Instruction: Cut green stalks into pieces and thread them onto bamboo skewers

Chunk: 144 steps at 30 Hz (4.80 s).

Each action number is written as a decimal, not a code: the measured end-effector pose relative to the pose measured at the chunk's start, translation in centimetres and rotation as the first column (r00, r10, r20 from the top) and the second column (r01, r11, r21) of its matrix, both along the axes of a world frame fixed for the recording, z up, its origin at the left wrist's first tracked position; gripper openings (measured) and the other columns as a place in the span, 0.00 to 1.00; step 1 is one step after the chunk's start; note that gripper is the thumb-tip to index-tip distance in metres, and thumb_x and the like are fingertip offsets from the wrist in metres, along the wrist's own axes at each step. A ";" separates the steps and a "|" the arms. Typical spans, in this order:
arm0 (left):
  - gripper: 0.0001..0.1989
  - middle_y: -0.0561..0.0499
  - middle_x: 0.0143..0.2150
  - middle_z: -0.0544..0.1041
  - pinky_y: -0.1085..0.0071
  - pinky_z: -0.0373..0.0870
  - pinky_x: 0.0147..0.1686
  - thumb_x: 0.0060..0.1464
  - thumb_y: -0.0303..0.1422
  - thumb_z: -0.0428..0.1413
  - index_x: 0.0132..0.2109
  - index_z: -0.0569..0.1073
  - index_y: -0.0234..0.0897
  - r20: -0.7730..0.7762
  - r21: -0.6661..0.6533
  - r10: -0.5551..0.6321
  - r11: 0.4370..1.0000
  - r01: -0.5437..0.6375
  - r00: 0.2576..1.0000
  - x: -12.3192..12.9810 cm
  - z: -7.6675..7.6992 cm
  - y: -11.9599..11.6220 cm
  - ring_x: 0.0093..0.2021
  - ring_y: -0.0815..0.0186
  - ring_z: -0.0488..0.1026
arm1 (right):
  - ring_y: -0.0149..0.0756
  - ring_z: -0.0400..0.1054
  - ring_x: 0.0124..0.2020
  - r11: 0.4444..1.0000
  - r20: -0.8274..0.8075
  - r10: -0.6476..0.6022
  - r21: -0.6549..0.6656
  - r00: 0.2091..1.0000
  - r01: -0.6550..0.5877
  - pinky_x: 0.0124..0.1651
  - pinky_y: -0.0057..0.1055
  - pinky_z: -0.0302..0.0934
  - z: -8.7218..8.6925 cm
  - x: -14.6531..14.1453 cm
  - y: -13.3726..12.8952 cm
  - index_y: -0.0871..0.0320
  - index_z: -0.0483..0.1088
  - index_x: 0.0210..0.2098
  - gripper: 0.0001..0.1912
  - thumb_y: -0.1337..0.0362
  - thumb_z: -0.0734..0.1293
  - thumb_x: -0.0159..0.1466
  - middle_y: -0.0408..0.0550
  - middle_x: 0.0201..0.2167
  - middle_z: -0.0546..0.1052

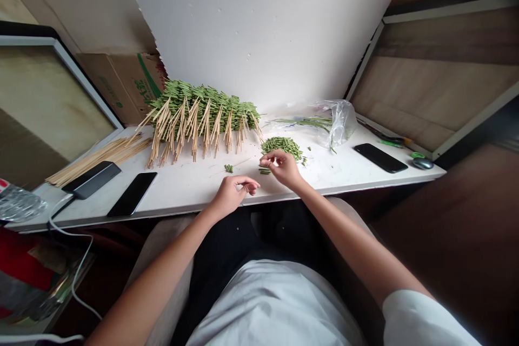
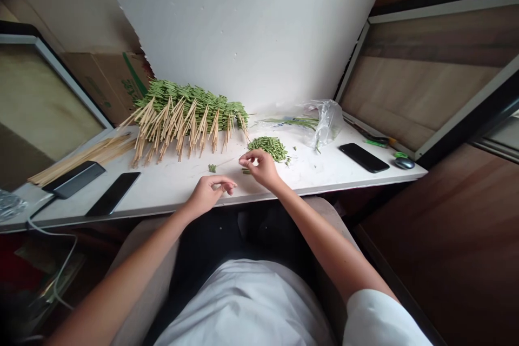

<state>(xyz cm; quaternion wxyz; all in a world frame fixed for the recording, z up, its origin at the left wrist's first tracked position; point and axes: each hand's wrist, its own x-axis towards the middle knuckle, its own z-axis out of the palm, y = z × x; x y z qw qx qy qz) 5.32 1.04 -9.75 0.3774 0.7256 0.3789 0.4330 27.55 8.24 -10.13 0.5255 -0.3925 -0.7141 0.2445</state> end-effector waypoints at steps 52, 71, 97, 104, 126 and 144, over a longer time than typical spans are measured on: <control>0.09 0.42 0.43 0.81 0.61 0.72 0.47 0.65 0.32 0.55 0.41 0.81 0.38 -0.505 0.384 0.452 0.880 -0.278 0.735 -10.4 -2.2 6.3 0.45 0.53 0.77 | 0.40 0.77 0.40 0.897 -0.378 -0.047 -0.424 0.925 -0.128 0.33 0.30 0.67 0.6 1.3 1.0 0.55 0.83 0.40 0.26 0.41 0.80 0.55 0.52 0.39 0.84; 0.08 0.50 0.32 0.79 0.73 0.64 0.28 0.63 0.36 0.62 0.39 0.81 0.35 -0.086 0.423 0.378 0.851 -0.310 0.922 -4.5 2.0 2.1 0.25 0.71 0.64 | 0.44 0.79 0.58 0.826 -0.755 -0.030 -0.388 0.656 -0.408 0.40 0.26 0.78 2.6 1.6 0.3 0.51 0.82 0.41 0.18 0.49 0.83 0.57 0.47 0.47 0.87; 0.05 0.53 0.29 0.75 0.73 0.60 0.27 0.63 0.32 0.62 0.38 0.81 0.35 -0.078 0.533 0.408 0.788 -0.308 0.910 -4.2 2.2 1.7 0.23 0.73 0.59 | 0.47 0.82 0.52 0.891 -0.732 -0.071 -0.351 0.677 -0.286 0.38 0.30 0.72 3.4 1.0 -0.4 0.53 0.83 0.37 0.19 0.49 0.84 0.54 0.51 0.43 0.87; 0.05 0.53 0.29 0.75 0.73 0.60 0.26 0.62 0.32 0.62 0.38 0.81 0.36 -0.064 0.515 0.416 0.792 -0.327 0.907 -4.2 2.1 1.8 0.23 0.72 0.59 | 0.45 0.81 0.54 0.884 -0.756 -0.051 -0.338 0.653 -0.322 0.37 0.29 0.72 3.4 1.0 -0.6 0.51 0.84 0.40 0.20 0.50 0.84 0.53 0.49 0.43 0.87; 0.05 0.51 0.34 0.79 0.72 0.61 0.27 0.65 0.30 0.60 0.39 0.80 0.37 -0.080 0.616 0.424 0.733 -0.290 0.902 -3.7 3.5 0.5 0.24 0.71 0.61 | 0.48 0.80 0.54 0.912 -0.717 -0.061 -0.322 0.694 -0.254 0.36 0.31 0.71 3.9 1.2 -0.7 0.52 0.83 0.37 0.20 0.50 0.85 0.51 0.50 0.43 0.87; 0.06 0.49 0.35 0.80 0.72 0.68 0.31 0.67 0.30 0.59 0.41 0.80 0.37 -0.119 0.645 0.418 0.722 -0.250 0.901 -4.0 3.9 0.4 0.29 0.69 0.71 | 0.48 0.79 0.56 0.914 -0.717 -0.002 -0.284 0.698 -0.289 0.43 0.34 0.76 3.9 0.8 -1.3 0.52 0.83 0.37 0.16 0.51 0.84 0.54 0.50 0.45 0.87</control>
